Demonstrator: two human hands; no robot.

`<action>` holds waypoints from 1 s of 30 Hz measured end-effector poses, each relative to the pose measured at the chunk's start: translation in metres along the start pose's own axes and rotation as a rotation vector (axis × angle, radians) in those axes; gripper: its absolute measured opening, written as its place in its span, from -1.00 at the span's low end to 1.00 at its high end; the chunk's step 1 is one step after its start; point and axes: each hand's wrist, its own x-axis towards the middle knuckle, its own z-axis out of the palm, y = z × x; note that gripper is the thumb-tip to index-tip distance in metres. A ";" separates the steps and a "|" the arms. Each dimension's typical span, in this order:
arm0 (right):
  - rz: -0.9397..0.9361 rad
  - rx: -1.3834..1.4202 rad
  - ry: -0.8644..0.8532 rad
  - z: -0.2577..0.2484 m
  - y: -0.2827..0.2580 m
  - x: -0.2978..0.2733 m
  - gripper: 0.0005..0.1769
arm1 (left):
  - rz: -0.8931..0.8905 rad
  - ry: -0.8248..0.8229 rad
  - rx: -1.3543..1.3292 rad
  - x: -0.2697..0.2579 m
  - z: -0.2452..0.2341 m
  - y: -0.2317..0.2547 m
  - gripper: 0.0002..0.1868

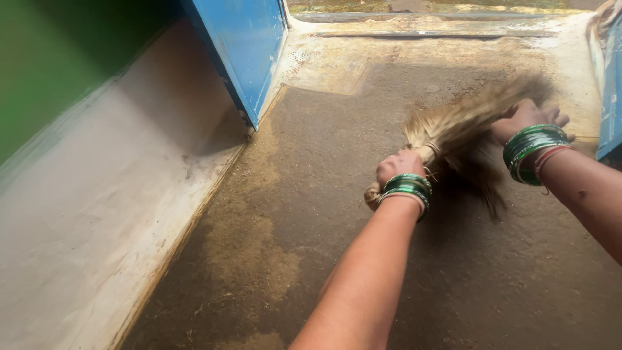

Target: The person sweeps dirt across a dark floor toward a doorway using a hand broom, reaching into corners and along a wall.

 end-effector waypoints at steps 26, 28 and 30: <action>-0.279 0.172 0.042 -0.006 -0.024 -0.030 -0.58 | -0.034 -1.038 -0.854 -0.062 -0.024 -0.070 -0.50; -0.259 0.171 0.022 0.001 -0.022 -0.027 -0.56 | -0.052 -0.898 -0.623 -0.063 -0.025 -0.070 -0.48; -0.254 0.110 0.001 0.005 -0.018 -0.025 -0.60 | -0.140 -0.855 -0.749 -0.063 -0.017 -0.068 -0.55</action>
